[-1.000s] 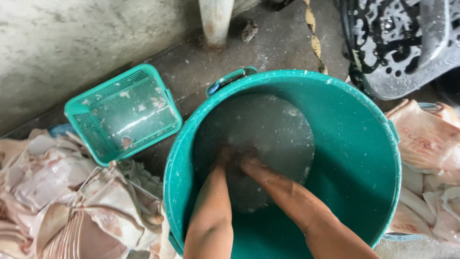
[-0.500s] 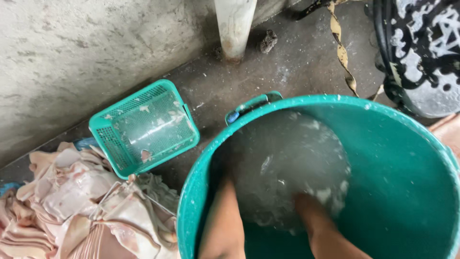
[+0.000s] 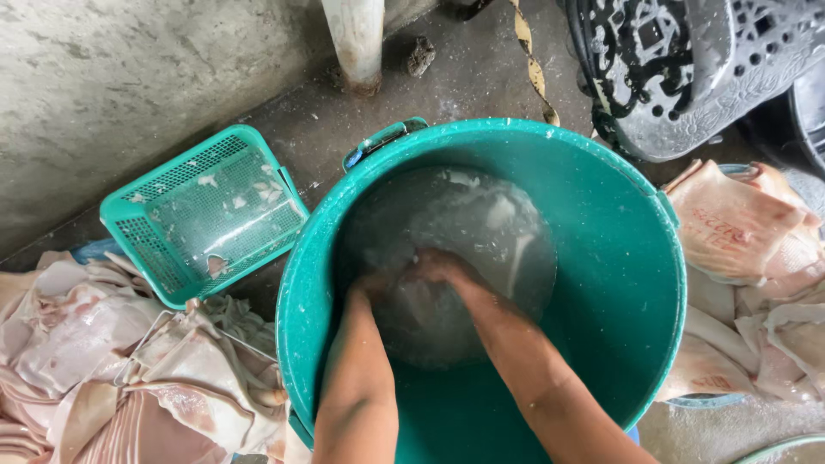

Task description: The person washes sheets of animal skin by hand in a bucket of water and then transfers them to a larger basin.

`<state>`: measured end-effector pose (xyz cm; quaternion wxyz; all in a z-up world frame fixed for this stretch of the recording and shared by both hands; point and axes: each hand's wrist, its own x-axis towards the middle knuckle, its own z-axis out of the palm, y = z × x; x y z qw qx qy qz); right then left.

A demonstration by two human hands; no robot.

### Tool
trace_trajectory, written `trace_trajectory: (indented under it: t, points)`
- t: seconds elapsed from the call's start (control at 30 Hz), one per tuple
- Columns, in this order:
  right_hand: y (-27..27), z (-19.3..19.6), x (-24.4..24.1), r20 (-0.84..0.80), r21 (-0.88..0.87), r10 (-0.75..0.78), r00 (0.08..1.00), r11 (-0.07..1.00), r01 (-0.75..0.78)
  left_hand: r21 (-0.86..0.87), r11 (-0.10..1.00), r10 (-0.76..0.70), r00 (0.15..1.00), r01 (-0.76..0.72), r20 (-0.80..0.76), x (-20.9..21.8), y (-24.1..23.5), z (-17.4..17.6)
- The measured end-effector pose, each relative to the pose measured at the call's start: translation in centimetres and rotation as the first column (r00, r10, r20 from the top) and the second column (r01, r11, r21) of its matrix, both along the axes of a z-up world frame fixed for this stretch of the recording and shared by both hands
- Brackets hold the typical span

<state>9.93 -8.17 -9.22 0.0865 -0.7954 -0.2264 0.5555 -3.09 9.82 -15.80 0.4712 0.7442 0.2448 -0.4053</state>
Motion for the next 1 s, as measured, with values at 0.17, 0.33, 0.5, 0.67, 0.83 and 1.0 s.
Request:
trace_trajectory:
  t: [0.17,0.33,0.5,0.67,0.83,1.0]
  points:
    - [-2.6,4.4,0.6,0.135,0.110,-0.066,0.989,0.993,0.051,0.130,0.992,-0.011,0.995,-0.002,0.099,2.3,-4.1,-0.8]
    - [0.5,9.7,-4.0,0.488,0.036,0.088,0.869,0.992,-0.121,0.239,0.970,-0.050,0.997,0.033,0.065,1.0,-7.3,-0.3]
    - [1.2,11.2,-4.7,0.418,-0.119,0.427,0.802,0.901,-0.418,0.235,0.972,-0.036,0.998,0.025,0.042,0.3,-9.3,0.1]
    - [-0.1,5.8,-5.1,0.385,-0.040,0.222,0.896,0.974,-0.224,0.293,0.955,-0.055,0.998,0.043,0.033,1.9,-8.6,0.5]
    - [0.7,-0.6,-6.0,0.140,-0.090,0.035,0.990,0.996,-0.022,0.308,0.950,-0.076,0.996,0.058,0.046,0.0,-6.9,0.6]
    - [-2.5,-0.5,-4.6,0.165,-0.071,-0.109,0.980,0.990,0.122,0.207,0.962,-0.184,0.983,0.180,0.001,1.5,-9.2,1.4]
